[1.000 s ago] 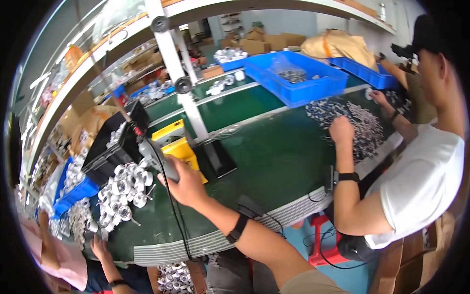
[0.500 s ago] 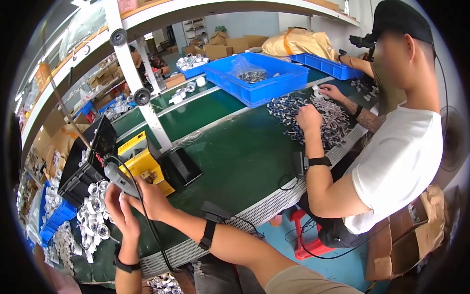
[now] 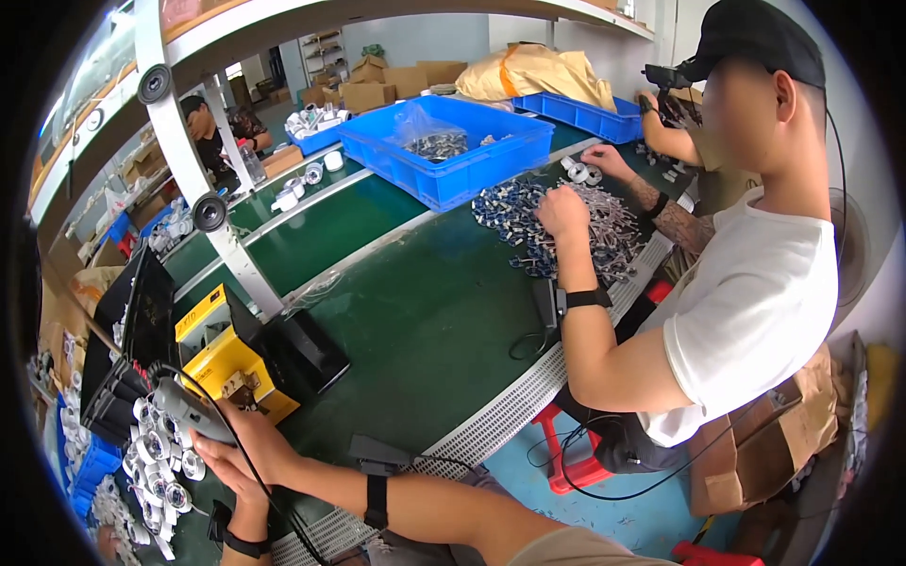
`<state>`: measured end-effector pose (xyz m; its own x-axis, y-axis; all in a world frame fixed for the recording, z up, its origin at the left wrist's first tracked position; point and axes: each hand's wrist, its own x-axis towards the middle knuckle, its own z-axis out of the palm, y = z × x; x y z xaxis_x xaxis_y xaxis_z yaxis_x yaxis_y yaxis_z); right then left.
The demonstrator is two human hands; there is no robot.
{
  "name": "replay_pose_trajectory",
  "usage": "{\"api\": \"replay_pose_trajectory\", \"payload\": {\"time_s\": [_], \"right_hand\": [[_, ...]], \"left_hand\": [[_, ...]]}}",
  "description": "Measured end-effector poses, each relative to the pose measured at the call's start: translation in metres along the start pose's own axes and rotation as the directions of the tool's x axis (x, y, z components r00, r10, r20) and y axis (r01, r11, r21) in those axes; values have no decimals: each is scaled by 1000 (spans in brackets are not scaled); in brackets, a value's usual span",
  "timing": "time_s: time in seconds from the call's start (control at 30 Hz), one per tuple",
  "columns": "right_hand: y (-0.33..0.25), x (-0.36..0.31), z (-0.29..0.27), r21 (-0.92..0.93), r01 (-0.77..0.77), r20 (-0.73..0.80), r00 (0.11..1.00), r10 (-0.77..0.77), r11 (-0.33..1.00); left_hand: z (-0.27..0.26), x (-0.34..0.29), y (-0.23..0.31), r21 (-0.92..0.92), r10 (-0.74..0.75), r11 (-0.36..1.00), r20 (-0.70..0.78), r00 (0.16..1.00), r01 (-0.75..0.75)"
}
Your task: The person picks up a white plastic housing, inserts a circuit board with wires into it, and uses a power screwdriver to fasten the components before setting the unit aside.
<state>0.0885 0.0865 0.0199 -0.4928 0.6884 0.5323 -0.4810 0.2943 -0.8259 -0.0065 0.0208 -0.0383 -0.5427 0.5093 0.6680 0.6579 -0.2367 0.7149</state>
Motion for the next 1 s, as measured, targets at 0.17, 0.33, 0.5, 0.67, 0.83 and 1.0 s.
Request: {"api": "replay_pose_trajectory", "payload": {"time_s": [0.17,0.33,0.5,0.67,0.83,1.0], "right_hand": [[-4,-5,0,31,-129,30,991,128,991],[-9,-8,0,23,-226,75,972,224,974],[-1,-13,7,0,-287,53,956,287,958],[8,-16,7,-32,-196,-85,978,193,980],[8,-23,-6,-76,-309,-67,950,305,948],[10,-20,-7,109,-162,-171,969,179,981]], "left_hand": [[-1,-6,1,-533,-265,797,110,958,282],[3,-4,-2,-438,-162,880,89,983,185],[-3,-3,-2,-311,36,950,103,994,-2],[-4,-3,3,-72,173,984,118,978,-165],[-2,12,18,-3,358,932,147,922,-361],[2,21,30,-73,295,956,199,935,-286]]}}
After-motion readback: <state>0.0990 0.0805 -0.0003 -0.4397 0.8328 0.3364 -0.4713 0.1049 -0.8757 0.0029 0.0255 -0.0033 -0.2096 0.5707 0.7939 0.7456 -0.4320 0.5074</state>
